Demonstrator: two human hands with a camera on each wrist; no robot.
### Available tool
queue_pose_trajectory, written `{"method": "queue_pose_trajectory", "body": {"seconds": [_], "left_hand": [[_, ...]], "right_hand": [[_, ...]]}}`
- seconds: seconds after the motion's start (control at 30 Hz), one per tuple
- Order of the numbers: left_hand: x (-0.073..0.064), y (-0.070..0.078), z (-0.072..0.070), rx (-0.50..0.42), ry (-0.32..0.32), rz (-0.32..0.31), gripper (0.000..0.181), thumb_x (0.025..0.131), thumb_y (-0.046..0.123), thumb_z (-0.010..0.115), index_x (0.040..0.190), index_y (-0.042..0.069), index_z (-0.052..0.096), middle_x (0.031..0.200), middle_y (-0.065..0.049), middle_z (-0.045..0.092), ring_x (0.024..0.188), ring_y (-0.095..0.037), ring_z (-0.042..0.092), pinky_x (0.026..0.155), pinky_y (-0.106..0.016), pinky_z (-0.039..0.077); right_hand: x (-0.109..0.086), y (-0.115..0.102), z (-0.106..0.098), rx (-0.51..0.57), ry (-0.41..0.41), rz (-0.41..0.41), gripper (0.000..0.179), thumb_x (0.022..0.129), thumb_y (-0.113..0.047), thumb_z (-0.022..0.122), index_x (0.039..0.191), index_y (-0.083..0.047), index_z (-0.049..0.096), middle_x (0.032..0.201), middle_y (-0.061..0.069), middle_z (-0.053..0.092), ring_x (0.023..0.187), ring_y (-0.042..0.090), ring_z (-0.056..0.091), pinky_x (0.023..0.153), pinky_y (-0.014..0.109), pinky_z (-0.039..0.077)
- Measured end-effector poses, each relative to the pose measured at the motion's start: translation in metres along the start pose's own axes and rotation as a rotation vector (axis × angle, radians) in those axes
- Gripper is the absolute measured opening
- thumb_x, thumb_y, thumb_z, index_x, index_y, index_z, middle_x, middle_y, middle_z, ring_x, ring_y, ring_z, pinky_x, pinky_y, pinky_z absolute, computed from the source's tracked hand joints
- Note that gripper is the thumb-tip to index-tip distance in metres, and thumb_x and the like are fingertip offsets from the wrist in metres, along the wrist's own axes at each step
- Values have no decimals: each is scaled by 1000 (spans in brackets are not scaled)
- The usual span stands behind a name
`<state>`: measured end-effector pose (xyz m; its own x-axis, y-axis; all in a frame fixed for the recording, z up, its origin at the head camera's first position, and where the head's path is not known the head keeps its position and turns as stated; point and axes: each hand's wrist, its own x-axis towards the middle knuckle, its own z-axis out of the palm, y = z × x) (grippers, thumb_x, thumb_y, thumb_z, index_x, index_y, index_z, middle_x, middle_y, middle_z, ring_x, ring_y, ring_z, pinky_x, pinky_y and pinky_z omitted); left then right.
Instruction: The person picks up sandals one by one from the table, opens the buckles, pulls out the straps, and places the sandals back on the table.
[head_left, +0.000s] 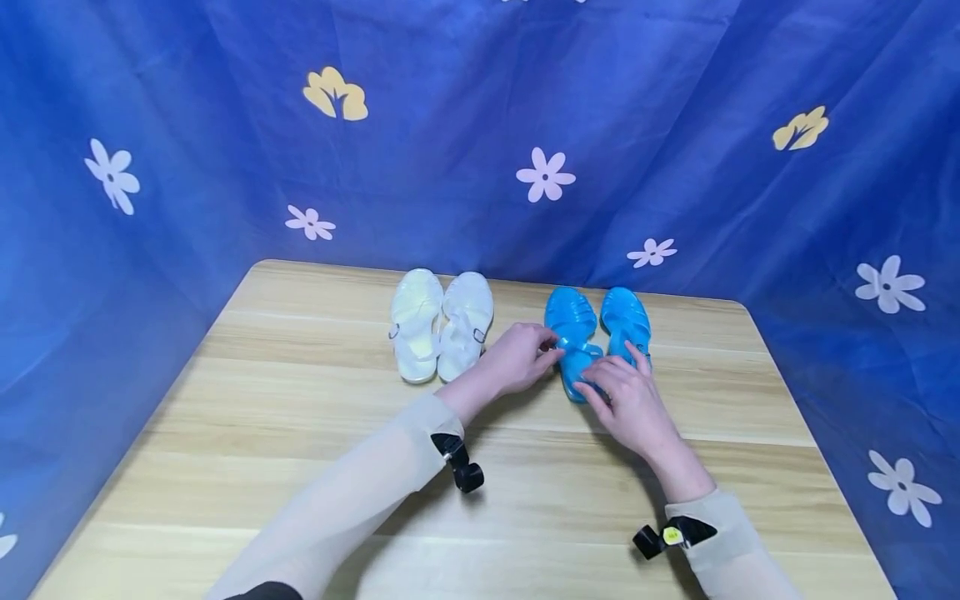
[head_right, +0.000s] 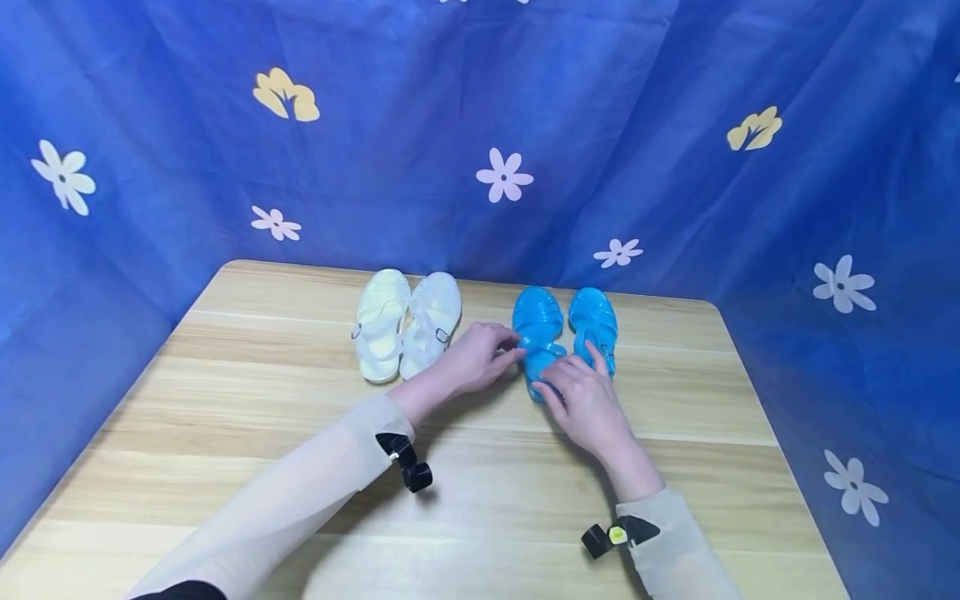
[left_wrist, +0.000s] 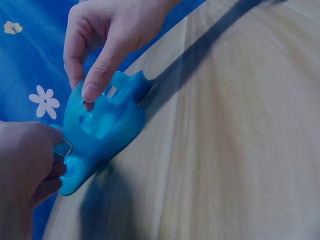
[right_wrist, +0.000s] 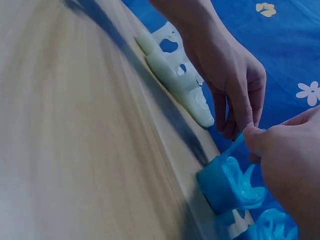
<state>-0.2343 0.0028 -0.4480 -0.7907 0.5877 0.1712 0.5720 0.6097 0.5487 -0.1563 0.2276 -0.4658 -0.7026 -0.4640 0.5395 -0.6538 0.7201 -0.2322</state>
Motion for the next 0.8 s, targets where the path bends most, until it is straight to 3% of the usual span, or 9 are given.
{"method": "queue_pose_trajectory", "body": {"seconds": [0.3,0.8], "left_hand": [[-24,6,-7,34,-7,34,31,108,25,65,126,2,73,119,-11,75,109,-23,72,97,-34,57],[-74,0,-17,11,11,70,32,107,27,68,126,3,74,120,-10,76,112,-22,72,101,-37,55]], "right_hand": [[-8,-16,1,35,30,-82,15,91,-16,84,102,-7,80,101,4,77,103,28,71,114,69,33],[-15,-43,7,121,52,-237,24,83,-17,89,104,-9,82,102,0,79,99,21,72,108,66,39]]}}
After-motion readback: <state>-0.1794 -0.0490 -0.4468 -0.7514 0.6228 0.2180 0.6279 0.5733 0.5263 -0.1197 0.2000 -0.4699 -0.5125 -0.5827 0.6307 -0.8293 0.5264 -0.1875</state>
